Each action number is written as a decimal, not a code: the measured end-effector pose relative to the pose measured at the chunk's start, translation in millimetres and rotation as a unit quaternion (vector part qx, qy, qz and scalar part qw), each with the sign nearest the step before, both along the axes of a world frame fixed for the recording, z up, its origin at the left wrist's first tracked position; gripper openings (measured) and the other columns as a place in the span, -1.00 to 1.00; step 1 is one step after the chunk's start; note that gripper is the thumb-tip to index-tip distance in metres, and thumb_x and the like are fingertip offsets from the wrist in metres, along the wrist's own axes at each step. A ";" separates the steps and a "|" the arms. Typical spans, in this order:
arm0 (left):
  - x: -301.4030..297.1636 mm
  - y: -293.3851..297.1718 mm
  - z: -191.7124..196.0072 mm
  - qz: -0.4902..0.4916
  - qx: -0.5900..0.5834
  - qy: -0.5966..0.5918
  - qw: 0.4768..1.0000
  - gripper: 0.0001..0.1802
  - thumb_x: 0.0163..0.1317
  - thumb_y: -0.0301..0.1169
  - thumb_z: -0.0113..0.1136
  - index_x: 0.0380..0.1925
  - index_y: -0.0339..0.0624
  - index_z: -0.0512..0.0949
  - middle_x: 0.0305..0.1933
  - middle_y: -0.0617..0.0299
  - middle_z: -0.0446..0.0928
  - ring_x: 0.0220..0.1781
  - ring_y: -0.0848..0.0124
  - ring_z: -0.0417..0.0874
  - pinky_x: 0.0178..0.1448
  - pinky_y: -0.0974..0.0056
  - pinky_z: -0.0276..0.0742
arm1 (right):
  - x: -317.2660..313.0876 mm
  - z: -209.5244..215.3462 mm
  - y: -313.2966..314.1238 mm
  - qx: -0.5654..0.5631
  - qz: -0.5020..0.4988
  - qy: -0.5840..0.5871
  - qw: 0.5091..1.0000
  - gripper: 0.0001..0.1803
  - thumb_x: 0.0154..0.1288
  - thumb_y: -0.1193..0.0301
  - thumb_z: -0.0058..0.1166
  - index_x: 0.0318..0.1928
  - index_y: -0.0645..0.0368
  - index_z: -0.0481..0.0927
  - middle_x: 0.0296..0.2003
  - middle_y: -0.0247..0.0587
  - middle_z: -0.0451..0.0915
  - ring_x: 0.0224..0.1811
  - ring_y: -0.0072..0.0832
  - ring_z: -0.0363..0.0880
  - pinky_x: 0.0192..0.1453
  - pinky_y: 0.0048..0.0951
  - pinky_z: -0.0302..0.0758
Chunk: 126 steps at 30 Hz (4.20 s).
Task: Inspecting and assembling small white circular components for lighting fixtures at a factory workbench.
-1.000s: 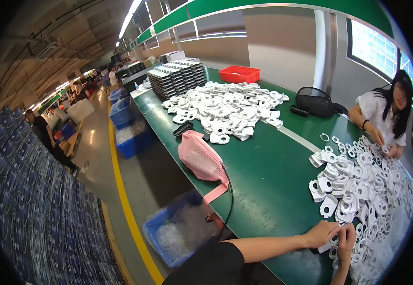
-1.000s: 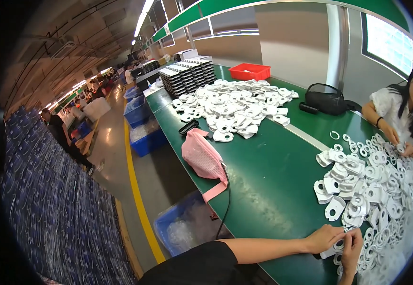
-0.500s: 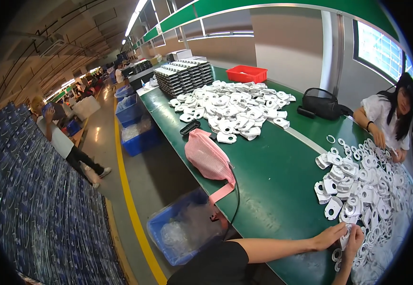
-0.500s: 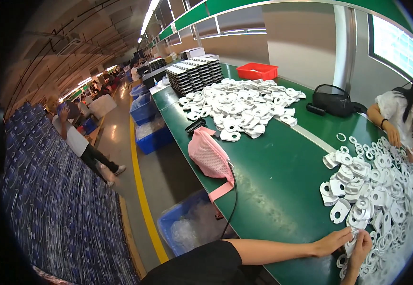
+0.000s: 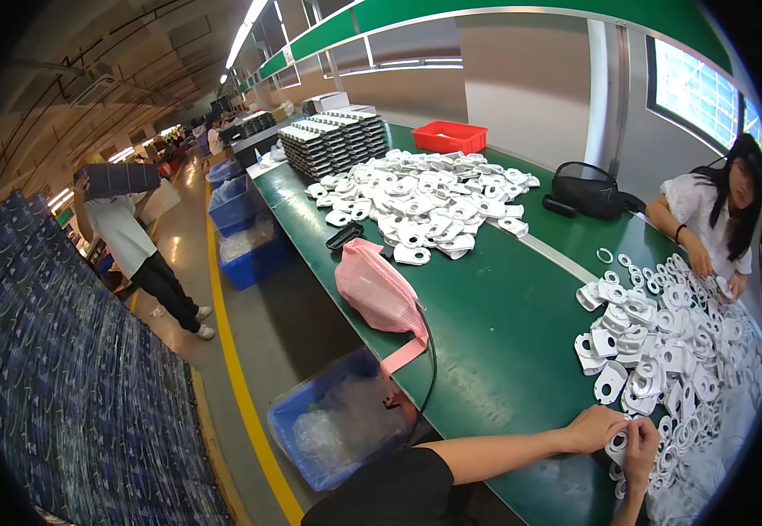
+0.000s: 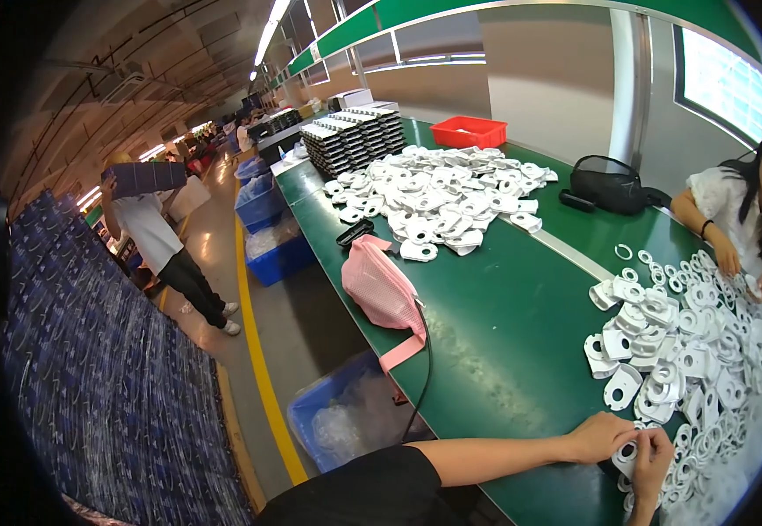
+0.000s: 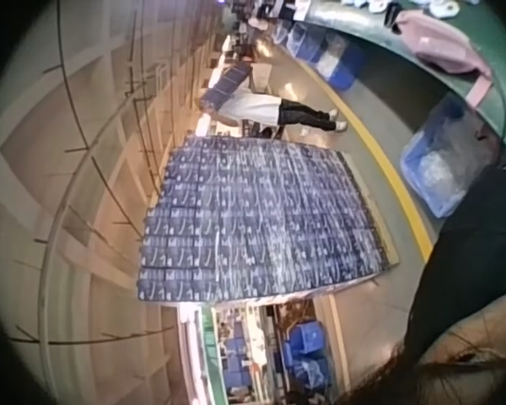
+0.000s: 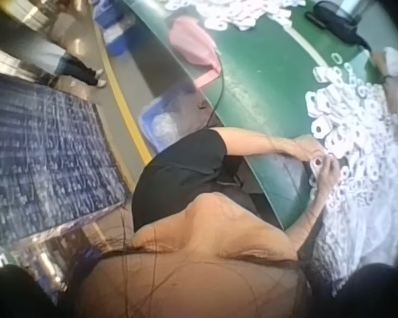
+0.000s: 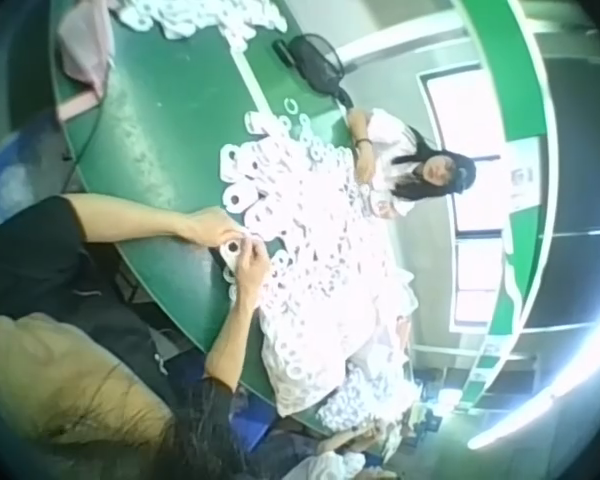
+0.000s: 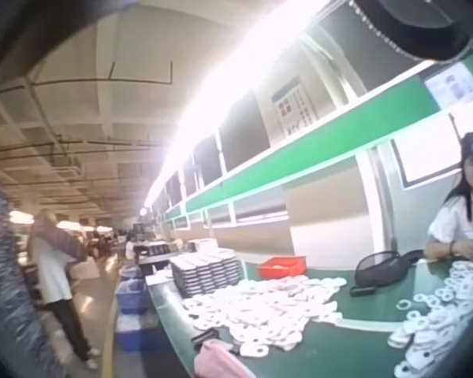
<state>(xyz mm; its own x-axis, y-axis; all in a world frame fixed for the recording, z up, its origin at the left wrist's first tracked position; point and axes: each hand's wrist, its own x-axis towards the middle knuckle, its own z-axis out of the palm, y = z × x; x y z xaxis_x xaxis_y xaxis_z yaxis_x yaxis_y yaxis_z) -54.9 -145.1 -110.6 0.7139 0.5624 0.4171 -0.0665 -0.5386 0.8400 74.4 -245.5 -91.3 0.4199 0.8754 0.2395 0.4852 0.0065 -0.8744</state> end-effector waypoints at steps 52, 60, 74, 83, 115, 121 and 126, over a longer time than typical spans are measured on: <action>-110.9 244.3 134.0 0.264 -0.423 -0.303 0.812 -0.46 0.06 -0.04 0.18 -0.06 -0.12 0.37 0.00 0.12 0.33 -0.07 0.28 0.38 -0.10 0.19 0.41 | -13.1 16.9 1.9 0.070 -0.231 -0.113 0.964 -0.75 0.18 0.30 0.06 -0.50 0.23 0.52 -0.62 -0.08 0.46 -0.59 -0.18 0.43 -0.50 -0.30 0.30; -26.2 164.1 41.2 0.156 0.096 0.067 0.981 -0.73 0.09 -0.31 0.16 -0.27 -0.25 0.54 -0.28 0.07 0.57 -0.22 0.25 0.55 -0.10 0.25 0.44 | -3.1 19.5 -3.8 0.093 -0.253 -0.124 0.955 -0.87 0.12 0.36 0.12 -0.44 0.17 0.56 -0.54 -0.23 0.49 -0.56 -0.38 0.46 -0.47 -0.42 0.35; 7.4 78.4 63.9 0.176 0.257 0.226 0.923 -0.73 0.04 -0.57 0.04 -0.19 -0.28 0.47 -0.22 -0.06 0.43 -0.19 0.02 0.50 -0.20 0.10 0.39 | -0.6 18.8 -16.4 -0.016 -0.029 -0.311 0.950 -0.77 -0.01 0.25 0.24 -0.35 0.09 0.62 -0.26 -0.32 0.45 -0.14 -0.38 0.40 -0.11 -0.41 0.41; -0.4 16.1 38.7 -0.130 -0.478 -0.066 0.866 -0.69 0.36 -0.26 -0.17 -0.01 -0.19 0.30 0.00 0.04 0.43 -0.10 0.26 0.57 -0.07 0.21 0.55 | -3.1 29.9 -6.5 0.185 -0.171 -0.191 0.949 -0.85 0.02 0.38 0.23 -0.35 0.11 0.65 -0.36 -0.28 0.50 -0.22 -0.35 0.43 -0.14 -0.41 0.38; -2.3 5.2 28.2 -0.230 -0.518 0.015 0.824 -0.63 0.34 -0.38 -0.19 0.12 -0.20 0.16 0.00 0.02 0.48 -0.15 0.22 0.62 -0.41 0.39 0.51 | 52.9 35.3 -26.7 0.179 -0.288 -0.027 0.940 -0.86 0.18 0.46 0.10 -0.26 0.23 0.61 -0.37 -0.30 0.62 -0.38 -0.62 0.52 -0.36 -0.58 0.42; -3.9 15.9 25.3 -0.217 -0.528 -0.015 0.821 -0.51 0.12 -0.60 -0.20 0.13 -0.26 0.18 0.00 0.03 0.46 -0.15 0.20 0.61 -0.43 0.42 0.44 | 4.5 34.2 -8.8 0.119 -0.020 -0.180 0.976 -0.86 0.10 0.55 0.11 -0.27 0.23 0.58 -0.34 -0.16 0.59 -0.34 -0.32 0.59 -0.28 -0.46 0.49; -5.9 25.0 24.2 -0.240 -0.626 -0.026 0.742 -0.53 0.16 -0.57 -0.21 0.14 -0.25 0.18 0.03 0.03 0.44 -0.13 0.20 0.60 -0.46 0.46 0.40 | 1.0 27.0 -7.9 0.166 -0.045 -0.217 0.961 -0.85 0.10 0.57 0.10 -0.26 0.24 0.56 -0.29 -0.18 0.59 -0.30 -0.30 0.60 -0.25 -0.42 0.53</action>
